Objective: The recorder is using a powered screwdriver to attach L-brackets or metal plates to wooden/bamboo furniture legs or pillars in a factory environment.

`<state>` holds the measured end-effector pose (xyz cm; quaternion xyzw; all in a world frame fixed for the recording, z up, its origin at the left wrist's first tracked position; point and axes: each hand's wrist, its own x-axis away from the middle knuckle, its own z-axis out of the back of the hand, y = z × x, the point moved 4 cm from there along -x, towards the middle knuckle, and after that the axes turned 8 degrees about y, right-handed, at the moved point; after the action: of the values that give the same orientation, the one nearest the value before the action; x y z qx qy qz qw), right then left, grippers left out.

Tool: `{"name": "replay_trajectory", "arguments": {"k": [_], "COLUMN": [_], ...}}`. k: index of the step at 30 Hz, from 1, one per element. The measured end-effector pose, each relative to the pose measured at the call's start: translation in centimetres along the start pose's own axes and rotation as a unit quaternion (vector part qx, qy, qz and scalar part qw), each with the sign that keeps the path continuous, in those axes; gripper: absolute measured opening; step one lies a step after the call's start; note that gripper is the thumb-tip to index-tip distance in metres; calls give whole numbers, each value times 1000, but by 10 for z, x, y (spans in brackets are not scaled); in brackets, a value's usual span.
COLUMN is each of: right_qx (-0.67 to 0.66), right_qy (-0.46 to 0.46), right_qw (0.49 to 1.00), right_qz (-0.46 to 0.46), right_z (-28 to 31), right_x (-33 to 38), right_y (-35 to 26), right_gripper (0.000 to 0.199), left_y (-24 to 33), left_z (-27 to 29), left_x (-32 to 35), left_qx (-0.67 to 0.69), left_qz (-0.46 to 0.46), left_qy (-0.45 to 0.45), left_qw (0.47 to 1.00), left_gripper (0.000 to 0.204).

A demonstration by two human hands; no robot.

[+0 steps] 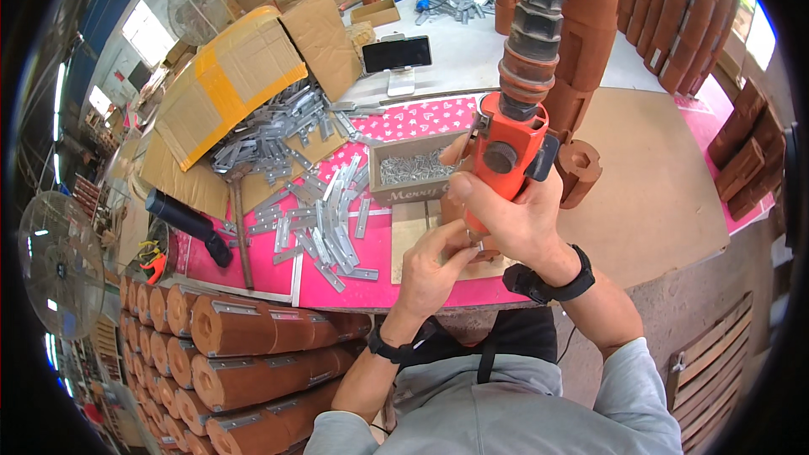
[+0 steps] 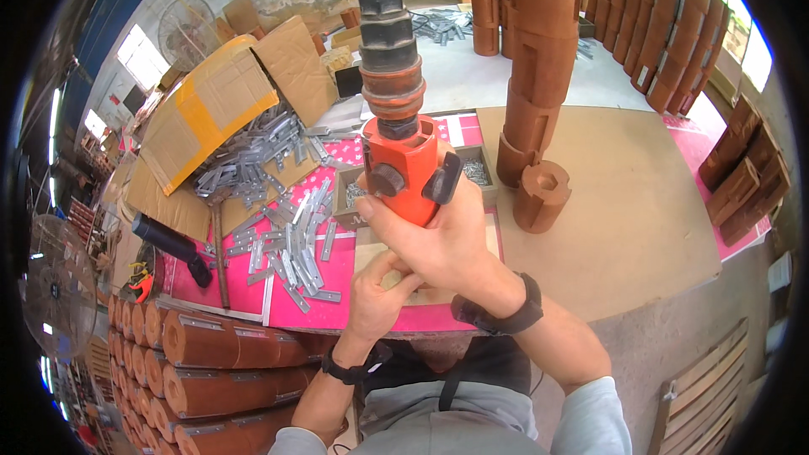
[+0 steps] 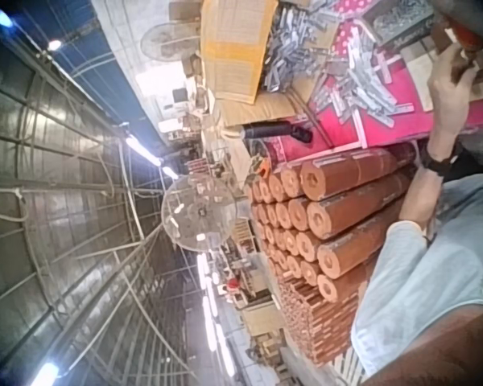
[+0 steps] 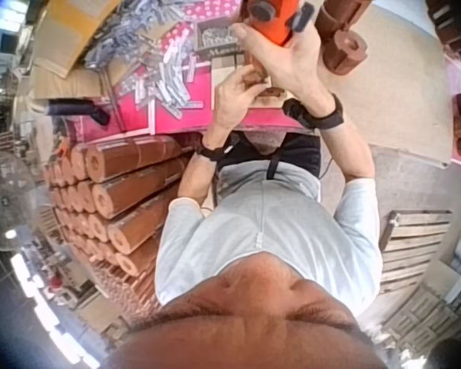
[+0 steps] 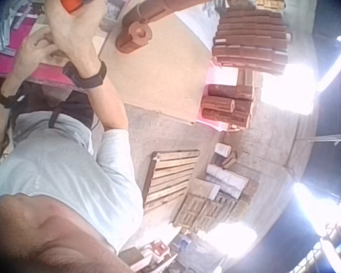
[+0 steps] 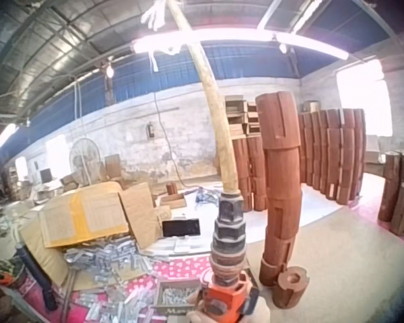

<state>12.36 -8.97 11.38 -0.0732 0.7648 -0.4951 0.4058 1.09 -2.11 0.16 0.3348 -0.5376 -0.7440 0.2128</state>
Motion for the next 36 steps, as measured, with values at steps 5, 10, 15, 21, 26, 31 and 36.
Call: {"name": "replay_trajectory", "arguments": {"k": [5,10,15,21,26,31,36], "right_qx": [52,53,74,65,72,78,81], "right_qy": [-9,25,19,29,25,23,33], "right_qw": [998,998,997,997,996,996,995], "right_qz": [26,21,15,28,46,40,47], "right_z": [-1,1,1,2,3,5,6], "right_x": [-4,-7,-9,-9,-7,-6,0], "right_y": [-1,6,21,24,21,20,21], "right_gripper": [30,26,34,52,27,29,30], "left_y": [6,12,14,12,13,14,15], "left_z": [1,0,-1,-1,-2,-3,2], "left_x": [-7,-14,-17,-18,-19,-20,-19], "left_qx": [-66,-112,-132,-149,-154,-157,-177], "left_qz": [-70,-156,-175,-175,-177,-184,-134], "left_qy": [8,13,16,19,16,17,-24], "left_qw": [995,981,976,973,972,970,975], "left_gripper": [37,35,31,28,26,26,36]}}
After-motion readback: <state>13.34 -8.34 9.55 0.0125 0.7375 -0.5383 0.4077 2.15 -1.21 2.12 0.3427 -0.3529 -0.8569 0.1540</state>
